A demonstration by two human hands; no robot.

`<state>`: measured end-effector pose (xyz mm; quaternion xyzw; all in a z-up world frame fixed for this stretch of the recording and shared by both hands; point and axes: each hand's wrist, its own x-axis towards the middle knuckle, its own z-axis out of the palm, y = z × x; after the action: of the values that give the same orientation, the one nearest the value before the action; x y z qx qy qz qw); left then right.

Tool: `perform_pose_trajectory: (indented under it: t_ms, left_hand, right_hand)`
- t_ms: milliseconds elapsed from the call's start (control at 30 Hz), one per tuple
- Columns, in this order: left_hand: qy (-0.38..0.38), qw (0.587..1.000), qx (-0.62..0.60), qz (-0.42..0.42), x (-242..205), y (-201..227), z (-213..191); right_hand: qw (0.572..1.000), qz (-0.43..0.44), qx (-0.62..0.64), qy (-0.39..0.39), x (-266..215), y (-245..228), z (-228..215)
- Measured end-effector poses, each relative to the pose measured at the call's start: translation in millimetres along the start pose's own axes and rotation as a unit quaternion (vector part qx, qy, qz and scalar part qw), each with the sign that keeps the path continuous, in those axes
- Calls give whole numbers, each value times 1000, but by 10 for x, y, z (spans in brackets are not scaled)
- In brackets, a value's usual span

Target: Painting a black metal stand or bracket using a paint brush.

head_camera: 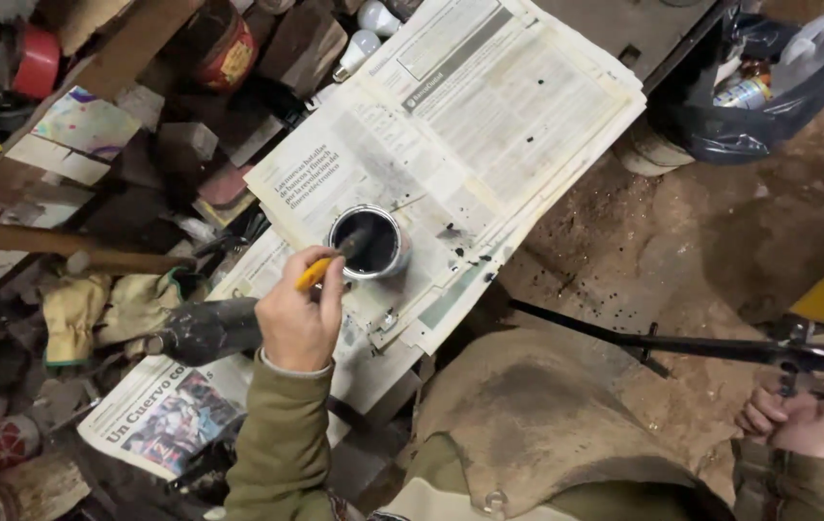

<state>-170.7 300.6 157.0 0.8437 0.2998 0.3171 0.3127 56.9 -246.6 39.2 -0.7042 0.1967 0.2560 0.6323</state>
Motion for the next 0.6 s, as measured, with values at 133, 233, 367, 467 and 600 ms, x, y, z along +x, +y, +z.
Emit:
perform_pose_trajectory:
  t_ms: [133, 233, 367, 467, 600]
  left_hand:
    - [-16, 999, 29, 26, 114, -251, 113]
    - [-27, 999, 21, 31, 187, -357, 161]
    - [-39, 998, 26, 29, 240, -442, 248]
    - [-44, 998, 27, 30, 247, -501, 299]
    - [-47, 998, 28, 34, 252, -562, 362]
  right_hand:
    - [998, 30, -50, 38, 6, -41, -78]
    - [998, -48, 22, 45, 27, 262, -152]
    - [1000, -24, 20, 2, 55, 215, -160]
    - [999, -27, -24, 0, 57, 153, -122]
    - [1000, -9, -12, -26, 189, 210, -231]
